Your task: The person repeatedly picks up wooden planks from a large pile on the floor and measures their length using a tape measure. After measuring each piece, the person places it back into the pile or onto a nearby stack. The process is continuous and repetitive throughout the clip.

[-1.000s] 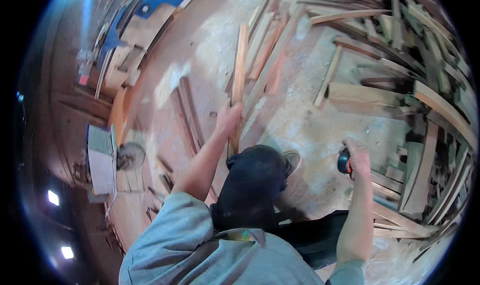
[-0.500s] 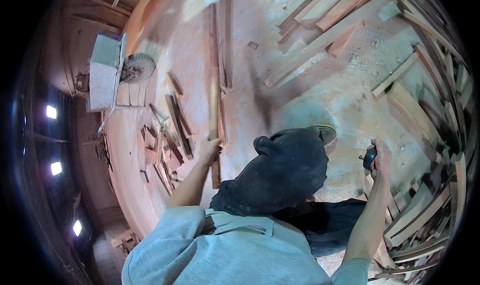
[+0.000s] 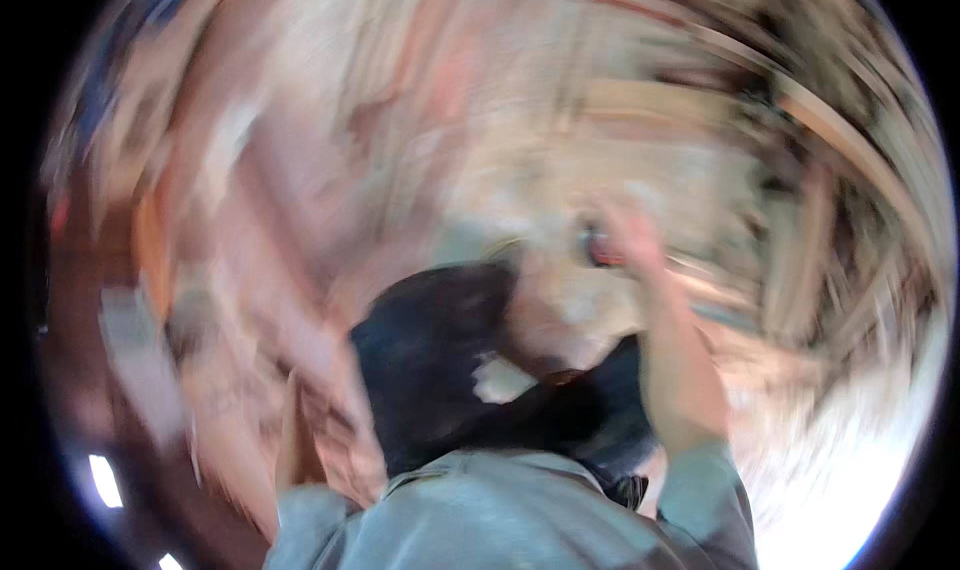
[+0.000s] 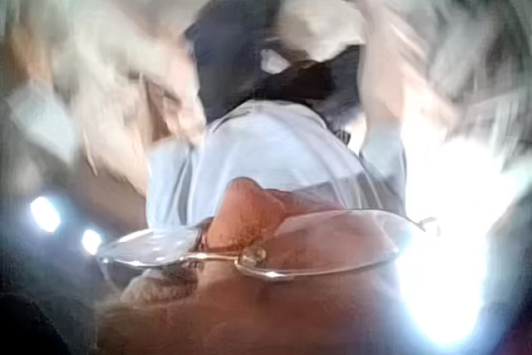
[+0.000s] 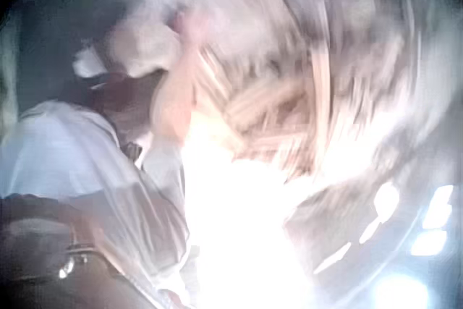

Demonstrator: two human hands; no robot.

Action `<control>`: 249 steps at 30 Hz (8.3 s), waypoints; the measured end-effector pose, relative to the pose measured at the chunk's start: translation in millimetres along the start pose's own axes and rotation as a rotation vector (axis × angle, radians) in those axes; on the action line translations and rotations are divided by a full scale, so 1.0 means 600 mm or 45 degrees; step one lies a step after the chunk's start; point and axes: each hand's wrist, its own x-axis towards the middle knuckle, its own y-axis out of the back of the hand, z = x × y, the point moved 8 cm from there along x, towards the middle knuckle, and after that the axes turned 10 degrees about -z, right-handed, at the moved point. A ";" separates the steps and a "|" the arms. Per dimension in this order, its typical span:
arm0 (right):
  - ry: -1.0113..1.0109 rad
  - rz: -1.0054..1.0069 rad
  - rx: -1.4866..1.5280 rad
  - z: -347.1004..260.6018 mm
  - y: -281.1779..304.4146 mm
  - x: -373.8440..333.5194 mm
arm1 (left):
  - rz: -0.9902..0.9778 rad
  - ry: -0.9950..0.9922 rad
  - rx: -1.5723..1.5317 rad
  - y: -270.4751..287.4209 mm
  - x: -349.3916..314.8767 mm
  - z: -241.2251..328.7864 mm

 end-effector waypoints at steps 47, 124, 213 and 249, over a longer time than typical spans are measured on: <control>1.077 0.814 0.603 0.205 0.081 -0.461 | -2.375 -1.716 0.468 -0.321 -1.159 1.025; 0.993 1.011 0.544 0.219 0.168 -0.433 | -2.269 -1.413 0.777 -0.485 -1.058 1.009; 1.026 0.888 3.049 0.788 -0.139 -0.267 | -0.204 -3.993 1.124 -0.283 -1.266 0.855; 0.098 1.969 3.734 0.971 -0.662 -0.418 | -0.856 -2.862 1.122 -0.336 -1.215 1.056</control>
